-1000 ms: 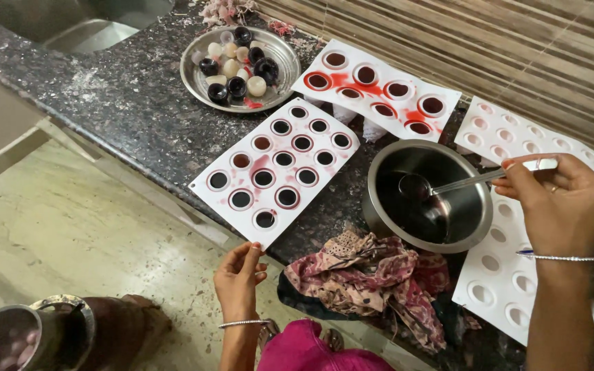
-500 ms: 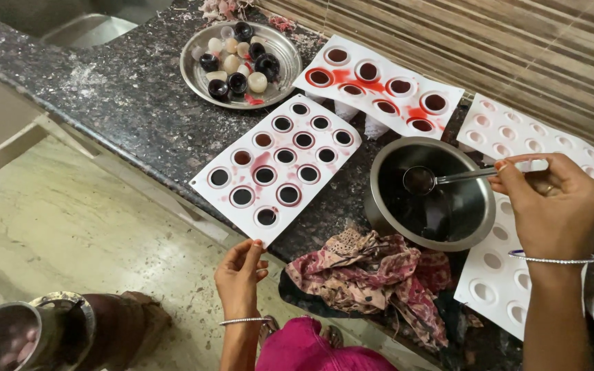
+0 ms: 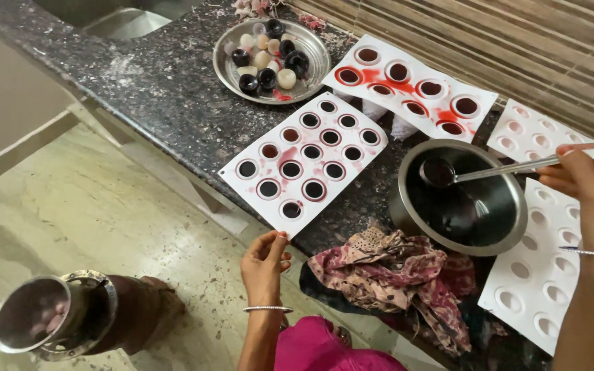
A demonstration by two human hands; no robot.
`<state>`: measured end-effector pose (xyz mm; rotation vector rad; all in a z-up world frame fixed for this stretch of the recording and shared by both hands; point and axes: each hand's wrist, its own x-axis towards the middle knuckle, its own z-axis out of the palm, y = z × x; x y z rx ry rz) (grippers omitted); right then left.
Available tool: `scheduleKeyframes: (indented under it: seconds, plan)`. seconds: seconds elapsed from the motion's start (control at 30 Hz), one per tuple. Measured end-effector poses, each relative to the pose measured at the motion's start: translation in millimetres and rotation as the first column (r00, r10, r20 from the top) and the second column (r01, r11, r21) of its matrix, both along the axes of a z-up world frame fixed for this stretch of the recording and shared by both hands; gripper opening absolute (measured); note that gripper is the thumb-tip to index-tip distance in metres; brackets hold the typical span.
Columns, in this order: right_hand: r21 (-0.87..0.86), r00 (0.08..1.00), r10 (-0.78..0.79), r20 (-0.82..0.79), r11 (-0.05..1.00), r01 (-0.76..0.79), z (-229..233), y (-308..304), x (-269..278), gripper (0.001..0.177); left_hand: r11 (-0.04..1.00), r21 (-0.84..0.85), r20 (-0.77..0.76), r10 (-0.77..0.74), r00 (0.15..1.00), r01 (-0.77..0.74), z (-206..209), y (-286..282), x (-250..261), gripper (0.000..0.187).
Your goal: Pour melted wax into silicone molds to make small round candles.
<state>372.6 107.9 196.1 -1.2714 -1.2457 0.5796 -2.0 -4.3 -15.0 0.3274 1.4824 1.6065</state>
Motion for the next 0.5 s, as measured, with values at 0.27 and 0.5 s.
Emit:
scheduleKeyframes:
  seconds: [0.27, 0.5]
  plan:
    - [0.04, 0.995, 0.1, -0.014, 0.994, -0.099, 51.3, -27.0, -98.9, 0.009, 1.0, -0.004, -0.017, -0.018, 1.0, 0.017, 17.6, -3.4, 4.0, 0.031]
    - [0.054, 0.966, 0.249, 0.071, 0.966, -0.253, 21.7, -25.6, -162.7, 0.011, 0.998, 0.056, 0.038, -0.014, 0.999, 0.012, 3.2, -0.6, 3.1, 0.027]
